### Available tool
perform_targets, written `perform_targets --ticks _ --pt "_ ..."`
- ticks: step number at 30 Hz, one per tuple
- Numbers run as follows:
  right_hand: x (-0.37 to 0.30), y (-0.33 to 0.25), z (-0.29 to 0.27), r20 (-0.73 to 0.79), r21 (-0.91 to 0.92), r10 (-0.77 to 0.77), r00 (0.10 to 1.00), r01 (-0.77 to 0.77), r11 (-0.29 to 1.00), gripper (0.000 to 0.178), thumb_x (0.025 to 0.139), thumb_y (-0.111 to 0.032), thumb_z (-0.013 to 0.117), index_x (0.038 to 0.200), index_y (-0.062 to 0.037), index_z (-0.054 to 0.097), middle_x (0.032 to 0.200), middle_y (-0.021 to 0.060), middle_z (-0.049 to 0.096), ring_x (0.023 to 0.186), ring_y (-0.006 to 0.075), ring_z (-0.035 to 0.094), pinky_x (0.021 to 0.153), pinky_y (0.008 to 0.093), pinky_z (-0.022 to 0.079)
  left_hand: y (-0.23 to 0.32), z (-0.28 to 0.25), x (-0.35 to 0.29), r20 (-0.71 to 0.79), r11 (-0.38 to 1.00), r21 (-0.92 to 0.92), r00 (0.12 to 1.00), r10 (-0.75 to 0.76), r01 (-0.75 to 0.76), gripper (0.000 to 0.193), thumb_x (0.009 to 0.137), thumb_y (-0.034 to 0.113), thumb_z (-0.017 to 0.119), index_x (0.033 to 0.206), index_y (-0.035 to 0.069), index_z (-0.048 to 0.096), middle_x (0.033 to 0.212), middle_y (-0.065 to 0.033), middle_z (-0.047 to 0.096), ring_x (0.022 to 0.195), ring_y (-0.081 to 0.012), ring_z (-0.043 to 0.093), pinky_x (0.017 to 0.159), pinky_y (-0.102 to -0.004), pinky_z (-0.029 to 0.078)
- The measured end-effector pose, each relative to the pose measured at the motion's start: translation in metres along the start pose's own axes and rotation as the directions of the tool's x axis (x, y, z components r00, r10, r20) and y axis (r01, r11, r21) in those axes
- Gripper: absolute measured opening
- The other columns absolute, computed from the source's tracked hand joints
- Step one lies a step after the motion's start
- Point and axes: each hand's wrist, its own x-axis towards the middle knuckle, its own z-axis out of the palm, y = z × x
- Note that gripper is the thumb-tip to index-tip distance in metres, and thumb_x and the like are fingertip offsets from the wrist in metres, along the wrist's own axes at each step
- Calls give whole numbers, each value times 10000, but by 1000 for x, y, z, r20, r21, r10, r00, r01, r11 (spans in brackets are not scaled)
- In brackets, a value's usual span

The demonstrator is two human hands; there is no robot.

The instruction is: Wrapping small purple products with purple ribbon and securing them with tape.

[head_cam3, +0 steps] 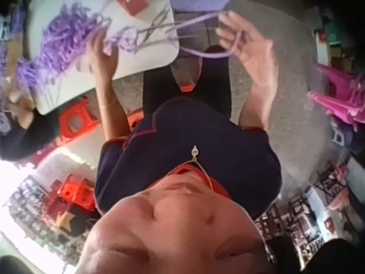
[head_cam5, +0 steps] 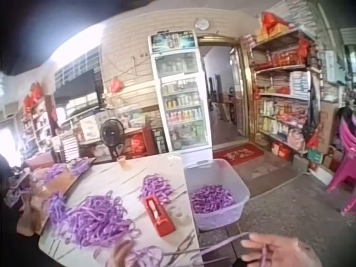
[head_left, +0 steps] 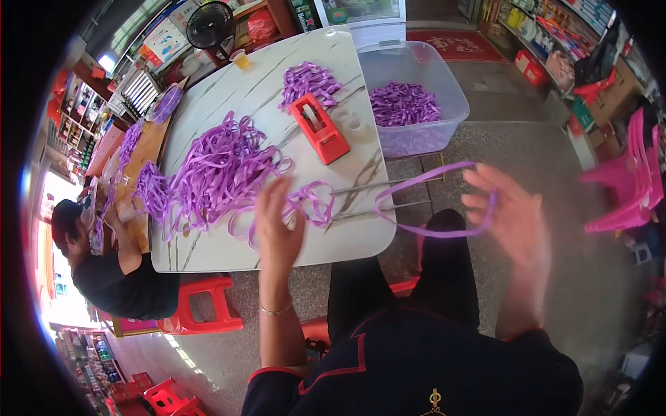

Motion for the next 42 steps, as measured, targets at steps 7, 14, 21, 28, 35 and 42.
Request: perform_targets --ticks 7,14,21,28,35,42 --pt "6 -6 51 44 -114 -20 999 24 993 934 784 -656 433 1374 21 176 1413 188 231 1300 288 265 1056 387 219 123 31 11 491 639 -740 819 297 212 435 757 -37 607 1167 -8 466 1121 -131 554 1093 -207 504 924 -325 381" --pt "3 -26 47 119 -709 -262 958 267 653 560 767 12 472 1311 17 340 1321 186 395 1243 297 376 1006 368 313 137 42 11 524 466 -791 832 180 397 504 787 3 624 1213 37 356 811 -16 510 754 -70 504 640 -203 388" --pt "3 -31 27 251 -958 -318 914 283 55 189 758 -54 587 940 -75 633 779 92 601 673 267 569 589 341 440 124 17 35 329 788 -616 900 285 -25 322 762 -32 625 1066 54 561 670 8 489 557 -49 433 484 -208 316" --pt "8 -52 21 273 -770 150 950 123 626 105 801 -115 586 745 -31 615 687 45 592 601 138 553 537 258 401 120 16 45 596 495 -780 696 400 383 160 837 59 581 982 3 616 792 -36 593 697 -92 527 625 -227 419" --pt "15 -51 8 244 -536 229 942 -65 842 230 880 -175 511 722 -17 563 676 2 562 633 64 500 569 220 381 133 25 52 706 230 -692 575 414 685 226 877 179 554 931 -34 608 877 -77 626 786 -109 574 734 -237 456" --pt "35 -68 13 55 -742 -239 969 200 640 190 892 -182 502 793 -24 536 660 -28 504 615 46 439 567 197 345 159 26 88 606 235 -795 738 296 559 269 906 204 499 912 -24 642 816 -69 640 772 -116 574 774 -252 442"
